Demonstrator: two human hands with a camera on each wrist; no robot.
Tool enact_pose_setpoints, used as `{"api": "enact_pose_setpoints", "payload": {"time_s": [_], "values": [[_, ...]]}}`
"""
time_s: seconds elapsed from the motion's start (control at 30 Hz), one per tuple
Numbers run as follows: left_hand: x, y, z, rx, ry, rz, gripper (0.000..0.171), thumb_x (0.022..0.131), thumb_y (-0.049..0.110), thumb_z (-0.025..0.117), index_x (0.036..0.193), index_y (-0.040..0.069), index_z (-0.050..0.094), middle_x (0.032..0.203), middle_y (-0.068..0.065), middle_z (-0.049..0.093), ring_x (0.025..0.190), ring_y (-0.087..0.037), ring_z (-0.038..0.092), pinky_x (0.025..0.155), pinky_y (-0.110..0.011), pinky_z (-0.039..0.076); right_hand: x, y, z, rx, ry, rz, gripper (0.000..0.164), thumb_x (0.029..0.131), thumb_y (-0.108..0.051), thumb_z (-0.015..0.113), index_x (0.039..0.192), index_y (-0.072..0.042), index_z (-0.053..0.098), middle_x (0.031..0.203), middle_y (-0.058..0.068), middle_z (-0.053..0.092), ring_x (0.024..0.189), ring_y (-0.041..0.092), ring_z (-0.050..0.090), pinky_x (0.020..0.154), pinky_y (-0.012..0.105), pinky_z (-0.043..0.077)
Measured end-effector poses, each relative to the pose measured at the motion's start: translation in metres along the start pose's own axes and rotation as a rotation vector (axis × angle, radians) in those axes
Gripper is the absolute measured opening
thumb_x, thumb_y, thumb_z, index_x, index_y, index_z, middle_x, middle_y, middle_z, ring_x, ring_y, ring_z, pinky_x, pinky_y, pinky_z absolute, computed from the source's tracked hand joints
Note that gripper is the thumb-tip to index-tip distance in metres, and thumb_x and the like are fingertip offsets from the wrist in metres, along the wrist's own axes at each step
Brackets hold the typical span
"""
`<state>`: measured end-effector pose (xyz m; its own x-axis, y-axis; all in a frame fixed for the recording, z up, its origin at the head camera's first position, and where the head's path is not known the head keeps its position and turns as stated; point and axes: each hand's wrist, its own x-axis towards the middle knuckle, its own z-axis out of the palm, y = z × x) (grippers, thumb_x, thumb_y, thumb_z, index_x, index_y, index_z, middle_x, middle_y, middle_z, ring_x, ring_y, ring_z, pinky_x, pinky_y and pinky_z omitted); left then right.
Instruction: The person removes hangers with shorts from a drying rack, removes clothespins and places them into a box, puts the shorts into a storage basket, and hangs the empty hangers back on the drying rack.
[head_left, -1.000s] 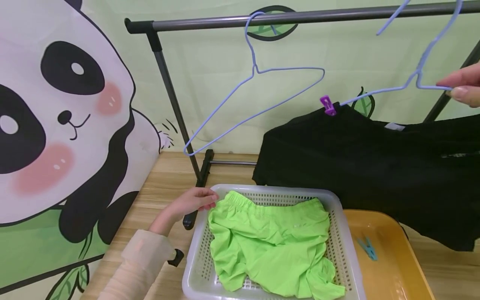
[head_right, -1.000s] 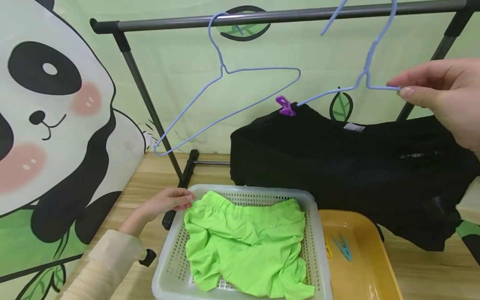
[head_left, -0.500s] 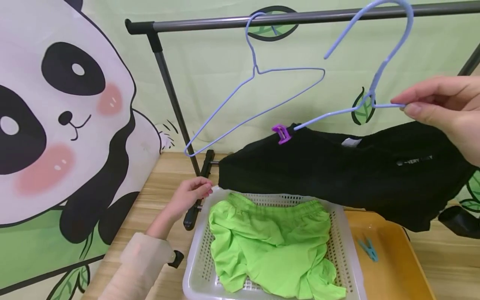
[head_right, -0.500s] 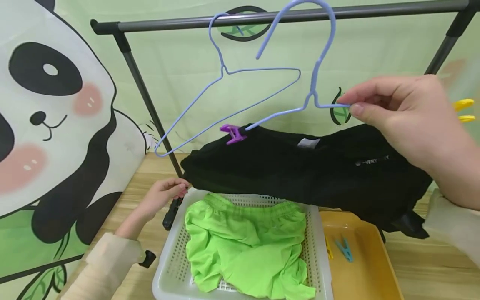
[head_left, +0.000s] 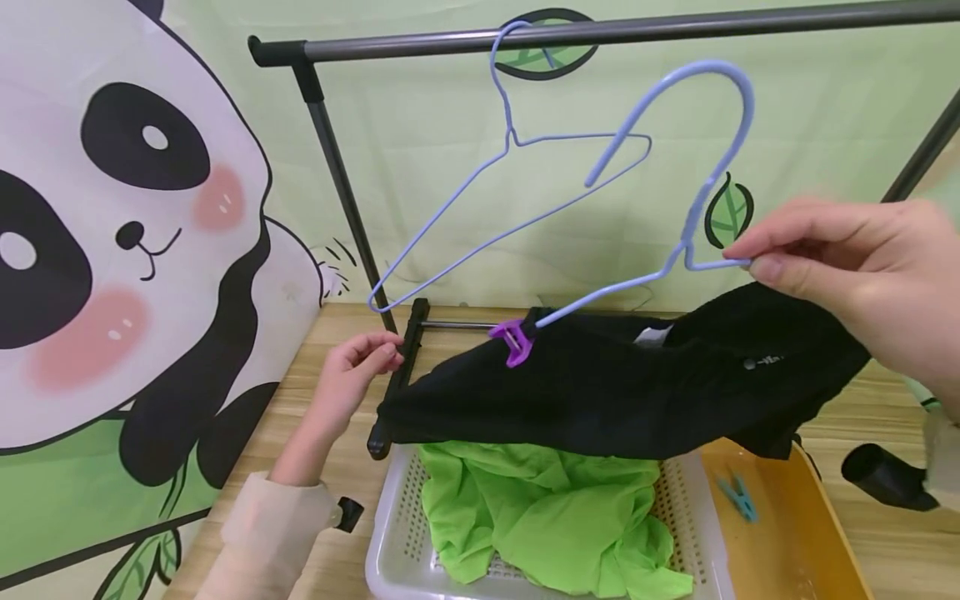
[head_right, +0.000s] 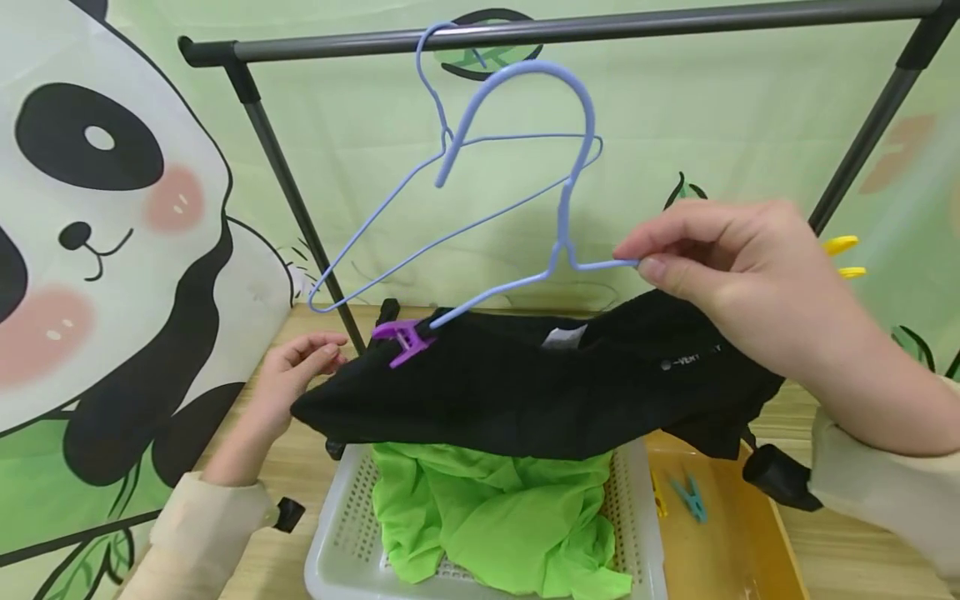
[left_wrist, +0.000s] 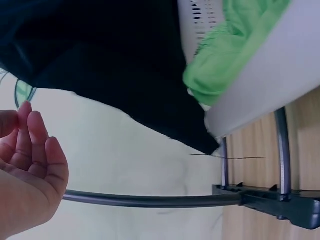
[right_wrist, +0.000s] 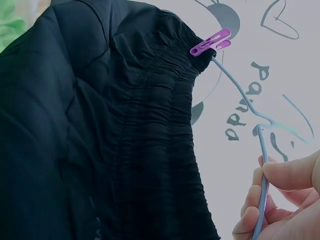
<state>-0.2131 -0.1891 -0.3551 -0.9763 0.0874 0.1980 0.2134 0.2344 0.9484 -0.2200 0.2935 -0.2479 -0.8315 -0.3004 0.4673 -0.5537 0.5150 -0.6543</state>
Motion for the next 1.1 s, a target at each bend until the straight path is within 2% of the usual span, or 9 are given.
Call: {"api": "enact_pose_setpoints", "payload": {"time_s": [0.1,0.23,0.37,0.43,0.5,0.7,0.87,0.97,1.1], "values": [[-0.003,0.005,-0.002,-0.002,-0.004,0.026,0.028,0.09,0.012,0.049,0.103,-0.013,0.053,0.075,0.015,0.06,0.075,-0.003,0.059,0.073,-0.016,0.048,-0.005,-0.055,0.019,-0.024,-0.006,0.038,0.022,0.08,-0.004,0.062,0.101,-0.01,0.066,0.098,0.009,0.063,0.081,0.017,0.056,0.069,0.017,0.048],[-0.008,0.013,-0.004,0.041,-0.061,0.048,0.027,0.09,0.014,0.05,0.102,-0.009,0.055,0.079,0.01,0.061,0.078,-0.004,0.059,0.076,-0.017,0.047,-0.006,-0.088,0.037,-0.031,-0.026,0.1,0.016,0.081,-0.006,0.061,0.095,-0.011,0.067,0.089,-0.002,0.065,0.077,0.008,0.056,0.066,0.01,0.045],[-0.014,0.022,-0.002,0.119,-0.171,0.079,0.024,0.09,0.015,0.05,0.102,-0.004,0.057,0.089,-0.006,0.062,0.083,-0.006,0.058,0.079,-0.017,0.047,-0.005,-0.088,0.049,-0.002,-0.071,0.133,0.015,0.082,-0.005,0.06,0.094,-0.01,0.067,0.087,-0.015,0.064,0.075,0.002,0.057,0.066,0.009,0.044],[-0.017,0.028,0.001,0.148,-0.219,0.101,0.023,0.09,0.014,0.049,0.103,-0.004,0.058,0.092,-0.013,0.061,0.084,-0.006,0.058,0.079,-0.018,0.047,-0.004,-0.082,0.055,0.021,-0.096,0.14,0.015,0.083,-0.004,0.059,0.094,-0.009,0.066,0.087,-0.018,0.063,0.076,0.001,0.057,0.066,0.01,0.044],[-0.02,0.034,0.005,0.181,-0.257,0.13,0.021,0.09,0.012,0.049,0.102,-0.003,0.059,0.092,-0.015,0.062,0.084,-0.006,0.058,0.077,-0.019,0.048,-0.004,-0.077,0.06,0.046,-0.118,0.149,0.015,0.083,-0.004,0.058,0.094,-0.01,0.066,0.086,-0.019,0.062,0.076,0.0,0.057,0.066,0.011,0.045],[-0.029,0.052,0.016,0.314,-0.322,0.273,0.016,0.089,0.009,0.051,0.098,0.005,0.063,0.091,-0.006,0.065,0.078,-0.005,0.055,0.068,-0.023,0.046,-0.003,-0.069,0.074,0.074,-0.164,0.215,0.014,0.084,-0.006,0.057,0.097,-0.005,0.064,0.086,-0.02,0.061,0.075,0.001,0.056,0.065,0.015,0.046],[-0.035,0.06,0.025,0.412,-0.35,0.398,0.016,0.086,0.009,0.055,0.099,0.007,0.064,0.092,-0.003,0.066,0.081,-0.006,0.056,0.071,-0.025,0.047,-0.002,-0.066,0.082,0.085,-0.205,0.272,0.018,0.085,-0.007,0.057,0.099,0.002,0.062,0.086,-0.019,0.06,0.076,0.002,0.055,0.066,0.017,0.047],[-0.037,0.061,0.031,0.453,-0.356,0.425,0.016,0.084,0.01,0.058,0.099,0.008,0.065,0.09,-0.001,0.066,0.078,-0.005,0.056,0.07,-0.024,0.047,-0.003,-0.064,0.088,0.116,-0.233,0.293,0.018,0.085,-0.005,0.056,0.099,0.004,0.062,0.086,-0.015,0.06,0.076,0.002,0.055,0.067,0.017,0.047],[-0.038,0.06,0.039,0.477,-0.386,0.386,0.017,0.083,0.013,0.06,0.099,0.008,0.065,0.083,0.002,0.065,0.072,-0.003,0.054,0.065,-0.02,0.046,-0.005,-0.062,0.096,0.128,-0.272,0.317,0.017,0.084,-0.004,0.056,0.099,0.004,0.062,0.089,-0.006,0.062,0.078,0.005,0.055,0.068,0.018,0.047]]}}
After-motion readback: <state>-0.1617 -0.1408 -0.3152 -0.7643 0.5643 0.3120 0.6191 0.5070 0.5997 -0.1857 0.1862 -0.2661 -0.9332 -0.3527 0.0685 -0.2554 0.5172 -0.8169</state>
